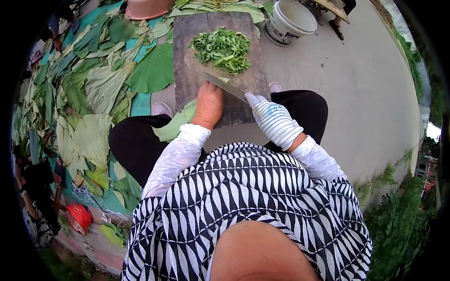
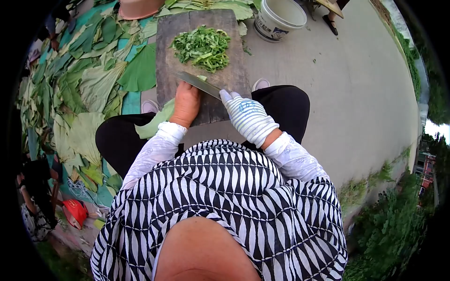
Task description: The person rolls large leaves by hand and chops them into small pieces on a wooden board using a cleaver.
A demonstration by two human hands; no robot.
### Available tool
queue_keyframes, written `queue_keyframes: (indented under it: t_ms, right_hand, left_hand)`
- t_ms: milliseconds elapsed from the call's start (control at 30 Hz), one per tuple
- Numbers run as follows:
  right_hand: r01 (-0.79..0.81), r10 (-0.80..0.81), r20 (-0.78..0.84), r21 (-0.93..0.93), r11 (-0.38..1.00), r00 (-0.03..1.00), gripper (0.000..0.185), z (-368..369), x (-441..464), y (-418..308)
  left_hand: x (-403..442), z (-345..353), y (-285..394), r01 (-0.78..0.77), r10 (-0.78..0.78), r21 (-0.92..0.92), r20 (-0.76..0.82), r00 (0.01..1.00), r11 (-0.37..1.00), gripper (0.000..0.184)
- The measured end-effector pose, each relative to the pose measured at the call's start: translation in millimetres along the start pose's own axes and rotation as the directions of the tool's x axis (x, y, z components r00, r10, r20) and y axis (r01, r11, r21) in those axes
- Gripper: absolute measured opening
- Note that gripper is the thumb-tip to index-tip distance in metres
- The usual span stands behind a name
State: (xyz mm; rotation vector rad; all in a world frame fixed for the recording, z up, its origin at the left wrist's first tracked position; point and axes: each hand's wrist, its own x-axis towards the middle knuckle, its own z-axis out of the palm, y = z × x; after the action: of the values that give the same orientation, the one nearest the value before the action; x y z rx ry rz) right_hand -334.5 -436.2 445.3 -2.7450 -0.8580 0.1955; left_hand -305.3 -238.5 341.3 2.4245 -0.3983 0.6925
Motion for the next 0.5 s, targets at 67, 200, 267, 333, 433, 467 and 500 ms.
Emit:
queue_keyframes:
  t_ms: [67, 200, 267, 333, 433, 467, 500]
  right_hand:
    - [0.01, -0.01, 0.001, -0.018, 1.0, 1.0, 0.039, -5, -4, 0]
    - [-0.026, 0.022, 0.066, 0.053, 0.998, 0.998, 0.038, -15, -3, 0]
    - [-0.001, 0.0, 0.049, 0.022, 1.0, 0.999, 0.036, -16, -2, 1]
    - [0.036, -0.036, 0.0, -0.005, 0.999, 0.999, 0.035, -17, -1, 2]
    - [-0.002, -0.002, 0.059, 0.061, 0.998, 0.998, 0.032, -19, 0, 6]
    - [0.007, -0.01, 0.038, 0.086, 0.996, 0.999, 0.032, -16, 2, 9]
    - [0.007, -0.011, 0.04, 0.092, 0.996, 0.999, 0.032, -13, 3, 12]
  left_hand:
    - [0, -1, 2, -0.004, 0.004, 0.003, 0.011, 1.0, 1.0, 0.019]
    - [0, -4, 3, -0.015, 0.015, 0.024, 0.028, 0.999, 1.0, 0.016]
    - [0, -3, 3, -0.003, 0.001, 0.05, 0.04, 0.999, 0.999, 0.015]
    - [0, -4, 3, -0.007, 0.005, 0.046, 0.048, 0.999, 0.999, 0.015]
    - [3, -6, 5, -0.008, 0.007, 0.017, 0.05, 0.999, 1.0, 0.016]
    - [3, -7, 6, -0.002, 0.002, -0.005, 0.045, 0.999, 1.0, 0.016]
    - [3, -6, 5, 0.0, 0.0, -0.002, 0.049, 0.999, 1.0, 0.016]
